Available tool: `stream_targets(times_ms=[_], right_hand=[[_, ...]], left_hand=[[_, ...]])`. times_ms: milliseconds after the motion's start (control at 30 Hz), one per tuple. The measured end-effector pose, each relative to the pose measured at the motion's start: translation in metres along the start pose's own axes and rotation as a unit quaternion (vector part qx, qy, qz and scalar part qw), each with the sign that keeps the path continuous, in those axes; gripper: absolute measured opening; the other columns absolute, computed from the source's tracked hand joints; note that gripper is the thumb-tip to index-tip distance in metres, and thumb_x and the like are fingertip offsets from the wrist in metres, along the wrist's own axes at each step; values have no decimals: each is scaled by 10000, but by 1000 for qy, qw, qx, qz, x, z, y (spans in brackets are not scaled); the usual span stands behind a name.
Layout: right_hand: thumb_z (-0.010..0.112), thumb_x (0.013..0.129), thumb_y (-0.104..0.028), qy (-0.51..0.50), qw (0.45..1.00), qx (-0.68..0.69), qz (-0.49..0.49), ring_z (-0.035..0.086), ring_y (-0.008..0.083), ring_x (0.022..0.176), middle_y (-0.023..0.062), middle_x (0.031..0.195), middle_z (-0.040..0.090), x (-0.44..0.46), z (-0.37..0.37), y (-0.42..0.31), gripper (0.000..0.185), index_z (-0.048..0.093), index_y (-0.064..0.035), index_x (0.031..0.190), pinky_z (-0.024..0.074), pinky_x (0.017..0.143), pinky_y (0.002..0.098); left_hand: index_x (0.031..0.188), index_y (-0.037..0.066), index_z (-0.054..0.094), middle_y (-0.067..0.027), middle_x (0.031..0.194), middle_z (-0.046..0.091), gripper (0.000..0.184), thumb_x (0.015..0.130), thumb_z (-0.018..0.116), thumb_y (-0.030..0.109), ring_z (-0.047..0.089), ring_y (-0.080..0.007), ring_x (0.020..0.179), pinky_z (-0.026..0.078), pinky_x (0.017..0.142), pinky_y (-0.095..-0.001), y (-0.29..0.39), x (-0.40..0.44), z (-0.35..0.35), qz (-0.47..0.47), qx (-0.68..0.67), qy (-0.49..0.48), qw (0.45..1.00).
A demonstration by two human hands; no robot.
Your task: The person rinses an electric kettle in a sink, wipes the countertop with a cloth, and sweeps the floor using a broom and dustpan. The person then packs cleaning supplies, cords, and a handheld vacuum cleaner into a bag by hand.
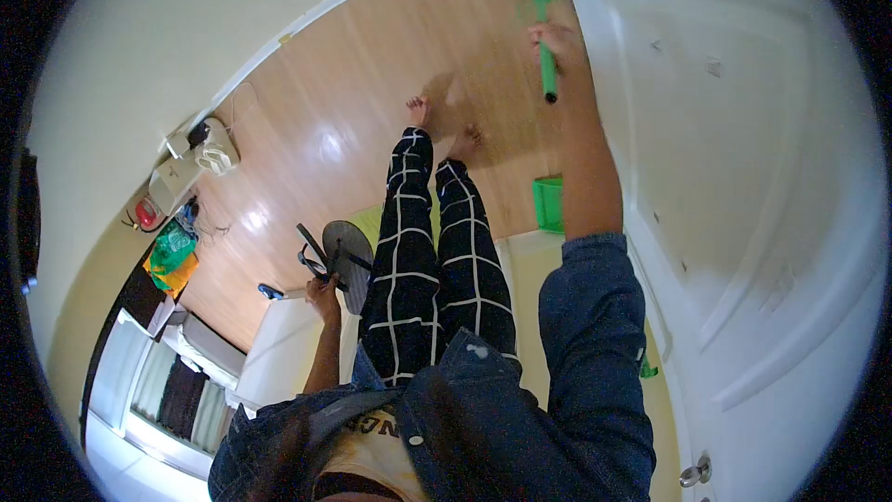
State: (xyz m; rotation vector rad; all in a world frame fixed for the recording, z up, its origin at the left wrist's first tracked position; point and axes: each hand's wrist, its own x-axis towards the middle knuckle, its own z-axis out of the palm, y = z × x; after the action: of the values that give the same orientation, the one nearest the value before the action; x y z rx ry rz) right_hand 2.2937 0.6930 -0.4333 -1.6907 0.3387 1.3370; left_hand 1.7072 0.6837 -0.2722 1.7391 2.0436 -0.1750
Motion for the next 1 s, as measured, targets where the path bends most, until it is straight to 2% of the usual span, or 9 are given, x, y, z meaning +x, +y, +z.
stream_targets(times_ms=[33,133,333,433,533,633,733,833,1000], right_hand=[[462,760,-84,23,998,-43,28,378,82,361,-18,522,410,3,-4,-5,231,452,-99,990,356,324,227],[452,754,-70,-6,996,39,-82,389,89,373,-17,535,408,-16,-11,21,248,448,-126,995,350,324,231],[483,728,-88,107,994,8,-33,451,127,437,36,604,466,-83,44,45,109,451,-54,827,390,379,262],[495,713,-105,32,992,-118,8,460,129,447,39,605,465,-23,30,90,190,461,-62,895,389,381,281],[507,699,-119,-12,986,-158,-54,453,131,430,26,568,445,-53,47,126,268,470,-69,960,375,370,294],[502,700,-115,-14,990,-113,-77,439,127,424,14,550,425,-114,36,127,304,466,-60,997,364,367,287],[504,737,-127,74,993,-58,-67,451,92,439,-9,508,452,-140,25,115,222,469,-36,936,356,389,257],[523,737,-126,94,995,-28,-12,441,102,403,-1,491,451,-59,4,150,249,474,-43,966,370,379,267],[522,725,-72,46,996,53,-49,421,103,374,5,489,412,-67,150,276,435,384,-73,1138,349,346,250]], left_hand=[[641,9,549,-94,642,502,203,604,694,146,529,-238,599,408,555,-350,1,-4,-4,6,7,-1,1000],[647,10,558,-91,643,506,195,607,690,147,530,-235,601,409,561,-356,2,-14,-5,-37,21,-11,999],[628,11,566,-77,634,504,190,600,700,143,532,-216,589,411,556,-340,-16,-27,-12,-44,2,-15,999],[627,14,569,-77,632,501,178,592,705,123,534,-207,590,408,550,-335,-9,-26,-17,-32,-37,-10,999],[636,10,567,-76,627,497,171,590,703,102,535,-204,594,411,560,-335,-13,-23,-20,-15,0,-2,1000],[635,8,561,-76,630,500,181,589,705,107,537,-212,597,411,564,-334,-29,-23,-19,-17,7,-2,1000],[630,9,557,-75,636,502,184,590,706,108,540,-216,602,411,565,-333,-48,-18,-21,-14,6,-8,1000],[637,9,559,-80,646,510,179,593,704,104,543,-217,602,414,571,-339,-74,-14,-22,-9,-2,-17,1000],[632,1,549,-97,659,505,197,591,704,115,536,-229,611,407,556,-340,-99,0,-31,24,-5,-22,999]])
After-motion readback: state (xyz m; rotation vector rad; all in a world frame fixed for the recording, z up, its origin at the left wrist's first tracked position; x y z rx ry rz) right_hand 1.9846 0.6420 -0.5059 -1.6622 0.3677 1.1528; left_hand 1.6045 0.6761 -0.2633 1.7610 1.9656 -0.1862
